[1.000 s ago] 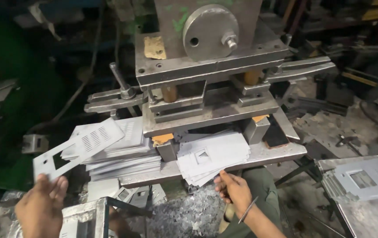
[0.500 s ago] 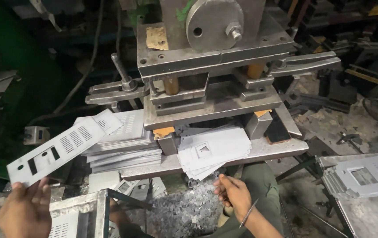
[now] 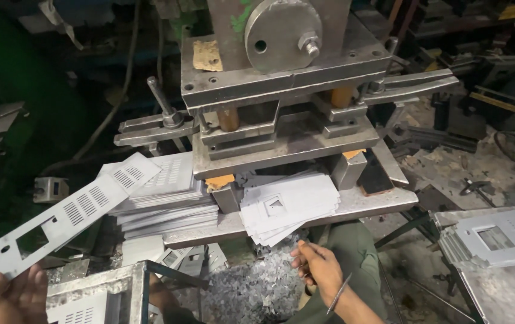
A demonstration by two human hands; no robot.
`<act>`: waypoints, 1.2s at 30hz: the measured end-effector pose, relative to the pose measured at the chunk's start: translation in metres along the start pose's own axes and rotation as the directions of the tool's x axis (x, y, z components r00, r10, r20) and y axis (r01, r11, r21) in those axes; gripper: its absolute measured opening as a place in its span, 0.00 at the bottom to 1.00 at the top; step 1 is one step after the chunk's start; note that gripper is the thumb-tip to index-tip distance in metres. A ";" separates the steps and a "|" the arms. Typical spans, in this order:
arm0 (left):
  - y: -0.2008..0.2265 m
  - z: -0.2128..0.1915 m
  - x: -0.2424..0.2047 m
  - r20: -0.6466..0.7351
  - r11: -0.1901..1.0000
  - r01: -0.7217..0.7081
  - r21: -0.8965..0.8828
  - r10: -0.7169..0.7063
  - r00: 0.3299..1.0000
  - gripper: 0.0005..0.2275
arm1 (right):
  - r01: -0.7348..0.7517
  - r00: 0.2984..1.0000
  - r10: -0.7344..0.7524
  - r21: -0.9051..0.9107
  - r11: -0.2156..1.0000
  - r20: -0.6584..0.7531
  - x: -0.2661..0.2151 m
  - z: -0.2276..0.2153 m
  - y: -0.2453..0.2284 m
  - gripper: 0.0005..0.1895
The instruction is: Using a manual stamping press to punch holes or designs into metal plates.
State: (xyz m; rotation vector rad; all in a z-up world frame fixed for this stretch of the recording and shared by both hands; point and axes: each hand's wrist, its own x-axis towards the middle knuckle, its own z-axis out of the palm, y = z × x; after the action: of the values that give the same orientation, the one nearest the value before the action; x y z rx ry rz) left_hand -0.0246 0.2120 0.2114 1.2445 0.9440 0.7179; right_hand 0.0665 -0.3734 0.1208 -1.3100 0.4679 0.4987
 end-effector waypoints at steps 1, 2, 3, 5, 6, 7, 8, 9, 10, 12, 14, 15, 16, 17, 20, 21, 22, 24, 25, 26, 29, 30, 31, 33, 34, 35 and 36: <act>-0.003 -0.002 0.004 0.000 1.000 -0.001 0.000 0.001 1.000 0.20 | 0.000 1.000 0.000 0.001 1.000 0.000 -0.001 -0.001 0.000 0.19; -0.007 -0.005 0.007 -0.005 1.000 0.013 -0.025 -0.013 1.000 0.19 | -0.001 1.000 0.001 -0.003 1.000 0.006 -0.001 -0.001 0.001 0.19; -0.011 -0.008 0.011 -0.009 0.998 0.027 -0.050 -0.027 1.000 0.18 | -0.002 1.000 0.002 -0.006 1.000 0.011 -0.002 -0.002 0.001 0.19; -0.006 -0.006 0.001 -0.012 0.999 0.034 -0.034 -0.035 0.999 0.17 | 0.002 1.000 -0.002 -0.001 1.000 0.025 -0.003 -0.004 0.001 0.19; -0.005 -0.005 -0.005 -0.013 0.999 0.043 -0.018 -0.043 0.999 0.16 | 0.004 0.999 -0.005 0.006 1.000 0.036 -0.003 -0.006 0.002 0.19; 0.000 -0.002 -0.016 -0.016 0.999 0.044 -0.020 -0.045 0.999 0.16 | 0.004 0.999 -0.004 0.002 1.000 0.038 -0.005 -0.007 0.002 0.19; 0.005 0.001 -0.027 -0.007 1.000 0.026 -0.015 -0.026 1.000 0.16 | 0.014 0.999 -0.014 -0.003 1.000 0.039 -0.006 -0.007 0.002 0.18; 0.009 0.004 -0.038 0.001 1.000 0.008 -0.011 -0.008 1.000 0.15 | 0.025 0.999 -0.024 -0.009 1.000 0.040 -0.008 -0.008 0.002 0.18; 0.004 0.005 -0.037 0.002 1.000 0.012 -0.016 -0.012 1.000 0.15 | 0.028 0.999 -0.027 -0.013 1.000 0.038 -0.009 -0.011 0.002 0.18; -0.007 0.004 -0.037 0.058 0.997 -0.047 -0.066 0.051 0.997 0.16 | -0.022 0.999 0.022 -0.013 1.000 0.027 -0.011 -0.016 0.003 0.18; -0.012 0.004 -0.041 0.079 0.994 -0.040 -0.104 0.048 0.996 0.16 | -0.008 0.999 0.008 -0.010 1.000 0.045 -0.008 -0.026 0.011 0.19; -0.013 0.003 -0.042 0.103 0.990 -0.034 -0.137 0.048 0.994 0.16 | 0.004 0.998 -0.004 -0.001 1.000 0.063 -0.006 -0.029 0.015 0.19; -0.012 0.001 -0.043 0.101 0.990 -0.038 -0.135 0.052 0.993 0.16 | 0.003 0.998 -0.004 0.002 1.000 0.066 -0.007 -0.031 0.016 0.19; -0.011 0.000 -0.044 0.098 0.987 -0.016 -0.162 0.032 0.995 0.16 | 0.031 0.998 -0.031 0.011 0.999 0.061 -0.009 -0.033 0.016 0.19; -0.005 0.010 -0.054 0.082 0.986 -0.002 -0.167 0.016 0.996 0.14 | 0.069 0.997 -0.070 0.026 0.997 0.042 -0.024 -0.045 0.015 0.19; -0.004 0.015 -0.060 0.057 0.989 -0.015 -0.148 0.023 0.998 0.13 | 0.078 0.996 -0.079 0.024 0.997 0.039 -0.030 -0.050 0.015 0.19; -0.014 0.011 -0.051 0.058 0.989 -0.011 -0.148 0.020 0.998 0.13 | 0.078 0.996 -0.079 0.022 0.997 0.036 -0.033 -0.056 0.015 0.19; -0.034 0.001 -0.035 0.053 0.977 -0.079 -0.199 0.092 0.994 0.13 | 0.071 0.997 -0.071 -0.024 0.997 0.009 -0.040 -0.067 0.016 0.18; -0.037 -0.002 -0.035 0.050 0.977 -0.079 -0.198 0.091 0.995 0.13 | 0.070 0.998 -0.069 -0.026 0.997 0.011 -0.043 -0.076 0.018 0.18; -0.040 -0.004 -0.036 0.095 0.960 -0.122 -0.250 0.150 0.984 0.13 | 0.060 0.998 -0.060 -0.013 0.998 -0.010 -0.045 -0.085 0.019 0.18; -0.035 0.011 -0.062 0.174 0.932 -0.174 -0.317 0.238 0.956 0.15 | 0.085 0.996 -0.085 0.012 0.996 -0.017 -0.050 -0.106 0.023 0.18; -0.029 0.016 -0.075 0.207 0.927 -0.189 -0.322 0.264 0.942 0.16 | 0.110 0.994 -0.110 0.028 0.994 0.002 -0.052 -0.110 0.025 0.18; -0.024 0.028 -0.101 0.203 0.925 -0.194 -0.326 0.268 0.942 0.16 | 0.113 0.993 -0.114 0.026 0.993 0.007 -0.049 -0.112 0.029 0.18; -0.011 0.051 -0.152 0.381 0.868 -0.031 -0.496 0.250 0.890 0.20 | 0.103 0.994 -0.100 0.068 0.992 -0.033 -0.044 -0.114 0.039 0.18; -0.020 0.057 -0.161 0.381 0.864 -0.033 -0.502 0.255 0.889 0.20 | 0.109 0.994 -0.107 0.067 0.992 -0.033 -0.038 -0.117 0.044 0.18; -0.030 0.064 -0.170 0.403 0.897 0.008 -0.441 0.190 0.895 0.19 | 0.117 0.993 -0.117 0.063 0.991 0.002 -0.032 -0.119 0.049 0.18; -0.041 0.071 -0.180 0.425 0.924 0.054 -0.379 0.121 0.897 0.18 | 0.124 0.991 -0.126 0.057 0.991 0.032 -0.027 -0.123 0.054 0.19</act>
State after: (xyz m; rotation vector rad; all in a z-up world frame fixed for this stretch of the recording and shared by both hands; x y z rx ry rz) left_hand -0.0444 0.0153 0.2100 1.0129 0.3798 0.5758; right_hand 0.0076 -0.4862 0.0699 -1.2668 0.3651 0.4008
